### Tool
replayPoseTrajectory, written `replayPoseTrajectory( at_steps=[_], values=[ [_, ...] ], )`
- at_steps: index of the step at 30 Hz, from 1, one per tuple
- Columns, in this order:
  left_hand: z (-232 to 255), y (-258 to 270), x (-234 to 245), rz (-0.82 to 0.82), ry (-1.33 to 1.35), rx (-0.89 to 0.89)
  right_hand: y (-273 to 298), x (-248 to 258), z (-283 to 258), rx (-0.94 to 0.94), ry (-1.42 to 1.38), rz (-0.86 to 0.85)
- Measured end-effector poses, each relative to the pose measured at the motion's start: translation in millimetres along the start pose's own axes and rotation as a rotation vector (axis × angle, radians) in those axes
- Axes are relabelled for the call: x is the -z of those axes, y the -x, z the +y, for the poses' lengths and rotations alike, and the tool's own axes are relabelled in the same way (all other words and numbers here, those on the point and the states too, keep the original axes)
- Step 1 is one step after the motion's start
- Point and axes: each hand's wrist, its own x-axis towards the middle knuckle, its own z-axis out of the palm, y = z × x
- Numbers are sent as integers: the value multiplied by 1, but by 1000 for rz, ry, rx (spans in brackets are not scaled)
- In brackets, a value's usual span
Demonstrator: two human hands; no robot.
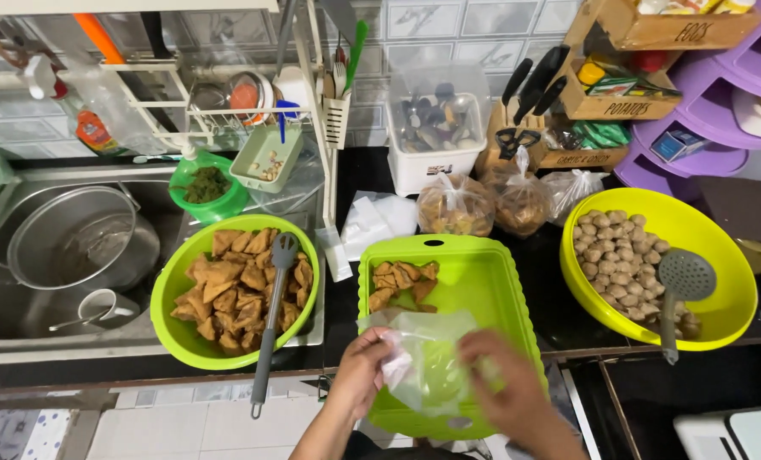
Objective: Bagging fried tofu puffs from a large bowl into individual plastic bags.
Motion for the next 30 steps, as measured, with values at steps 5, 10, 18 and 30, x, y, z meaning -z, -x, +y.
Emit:
replayPoseTrajectory(
  at_steps=[5,10,18,30],
  values=[
    [-16,-3,5,33,-53,86,31,-66,83,-487,253,-489],
    [-14,19,-10,109,-520,127,11,-86,96,-647,197,-397],
    [-1,50,-18,-60,-1133,-23,20,-78,93,-761,400,-692],
    [-37,52,10,-228,-1167,-38,-80,-39,57,-597,46,-373]
  ],
)
